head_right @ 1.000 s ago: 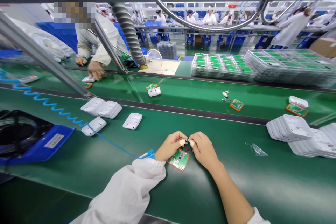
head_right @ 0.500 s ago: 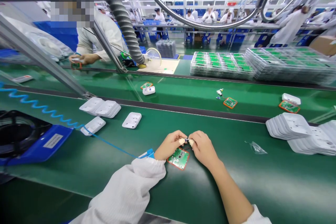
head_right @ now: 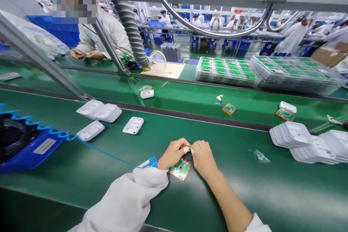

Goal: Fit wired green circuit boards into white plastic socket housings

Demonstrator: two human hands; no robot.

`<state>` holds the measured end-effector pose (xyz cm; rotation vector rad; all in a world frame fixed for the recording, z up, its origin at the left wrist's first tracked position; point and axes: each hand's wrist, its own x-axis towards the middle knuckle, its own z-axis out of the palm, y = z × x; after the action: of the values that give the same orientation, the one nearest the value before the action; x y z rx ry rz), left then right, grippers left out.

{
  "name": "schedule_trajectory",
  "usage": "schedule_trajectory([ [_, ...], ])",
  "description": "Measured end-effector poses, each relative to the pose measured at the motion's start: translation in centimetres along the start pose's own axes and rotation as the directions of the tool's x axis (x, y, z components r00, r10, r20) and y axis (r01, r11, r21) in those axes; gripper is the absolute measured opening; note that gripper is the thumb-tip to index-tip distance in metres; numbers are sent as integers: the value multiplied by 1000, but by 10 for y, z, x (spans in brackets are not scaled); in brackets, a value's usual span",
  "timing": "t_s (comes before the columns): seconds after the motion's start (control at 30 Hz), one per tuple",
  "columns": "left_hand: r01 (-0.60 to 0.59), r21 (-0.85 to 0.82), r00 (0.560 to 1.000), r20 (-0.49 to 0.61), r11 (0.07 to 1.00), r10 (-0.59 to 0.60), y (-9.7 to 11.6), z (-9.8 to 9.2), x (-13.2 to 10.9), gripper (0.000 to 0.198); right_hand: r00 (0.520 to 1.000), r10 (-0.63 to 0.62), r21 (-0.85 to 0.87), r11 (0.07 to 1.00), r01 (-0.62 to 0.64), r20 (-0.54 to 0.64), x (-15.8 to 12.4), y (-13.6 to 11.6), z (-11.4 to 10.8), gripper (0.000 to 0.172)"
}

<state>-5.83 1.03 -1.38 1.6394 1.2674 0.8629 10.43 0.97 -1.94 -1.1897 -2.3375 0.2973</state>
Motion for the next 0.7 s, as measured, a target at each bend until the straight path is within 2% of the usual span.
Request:
schedule_trajectory([
  [0.1, -32, 53, 999, -26, 998, 33, -2, 0, 1, 13, 998, 36, 132, 990, -43, 54, 3, 8, -9, 15],
  [0.17, -51, 124, 995, -82, 991, 62, -4, 1, 2, 12, 994, 81, 180, 979, -94, 78, 12, 28, -20, 14],
  [0.2, -57, 165, 991, -113, 985, 77, -6, 1, 4, 12, 990, 122, 157, 979, -132, 74, 19, 43, -26, 16],
  [0.27, -62, 238, 982, -160, 969, 102, -8, 1, 6, 12, 969, 243, 7, 970, -243, 37, 40, 78, -39, 20],
  [0.33, -60, 282, 978, -177, 958, 113, -10, 1, 8, 13, 916, 402, -243, 888, -391, -4, 65, 116, -50, 26],
  [0.43, -64, 301, 976, -181, 952, 123, -13, 2, 9, 13, 855, 515, -360, 787, -501, -62, 99, 162, -61, 44],
  [0.57, -73, 298, 972, -192, 952, 135, -17, 5, 8, 15, 781, 622, -410, 699, -586, -58, 129, 193, -61, 54],
  [0.7, -66, 300, 972, -194, 952, 129, -17, 6, 7, 15, 733, 681, -435, 661, -611, 5, 151, 202, -52, 60],
])
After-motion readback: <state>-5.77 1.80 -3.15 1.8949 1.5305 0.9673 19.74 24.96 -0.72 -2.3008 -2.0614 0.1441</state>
